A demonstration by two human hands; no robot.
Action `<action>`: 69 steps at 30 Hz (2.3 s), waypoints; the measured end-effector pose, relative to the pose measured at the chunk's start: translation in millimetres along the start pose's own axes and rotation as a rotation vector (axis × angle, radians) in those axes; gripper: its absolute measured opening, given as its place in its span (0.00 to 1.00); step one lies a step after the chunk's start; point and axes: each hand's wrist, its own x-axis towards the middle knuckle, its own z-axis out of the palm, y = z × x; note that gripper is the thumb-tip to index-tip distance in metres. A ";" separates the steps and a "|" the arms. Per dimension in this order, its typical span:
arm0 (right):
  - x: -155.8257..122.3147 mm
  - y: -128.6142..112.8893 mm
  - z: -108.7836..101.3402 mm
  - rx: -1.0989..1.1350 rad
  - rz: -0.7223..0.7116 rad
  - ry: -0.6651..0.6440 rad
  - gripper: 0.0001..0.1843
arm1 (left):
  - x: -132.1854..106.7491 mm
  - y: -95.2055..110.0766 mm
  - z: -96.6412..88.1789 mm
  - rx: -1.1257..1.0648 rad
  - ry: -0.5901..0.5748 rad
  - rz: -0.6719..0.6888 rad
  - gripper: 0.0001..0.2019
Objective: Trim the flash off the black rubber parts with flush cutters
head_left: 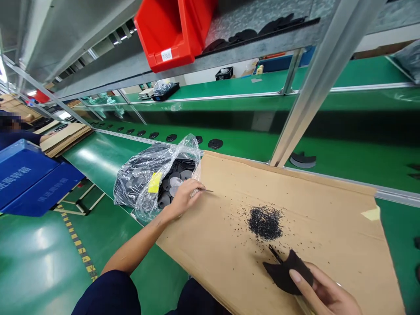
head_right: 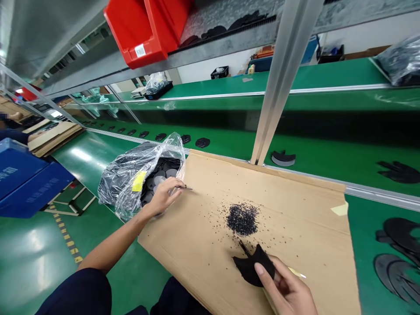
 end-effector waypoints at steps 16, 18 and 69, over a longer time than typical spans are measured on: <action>-5.9 -48.0 27.3 0.094 -0.018 -0.014 0.25 | -28.7 111.2 37.4 -1.111 -0.251 -0.117 0.13; -6.3 -47.5 25.1 0.095 -0.009 -0.025 0.25 | -28.9 111.5 37.5 -1.127 -0.280 -0.113 0.11; -6.3 -52.9 46.4 0.233 -0.103 -0.006 0.24 | -43.6 144.6 61.3 -0.714 0.189 0.275 0.13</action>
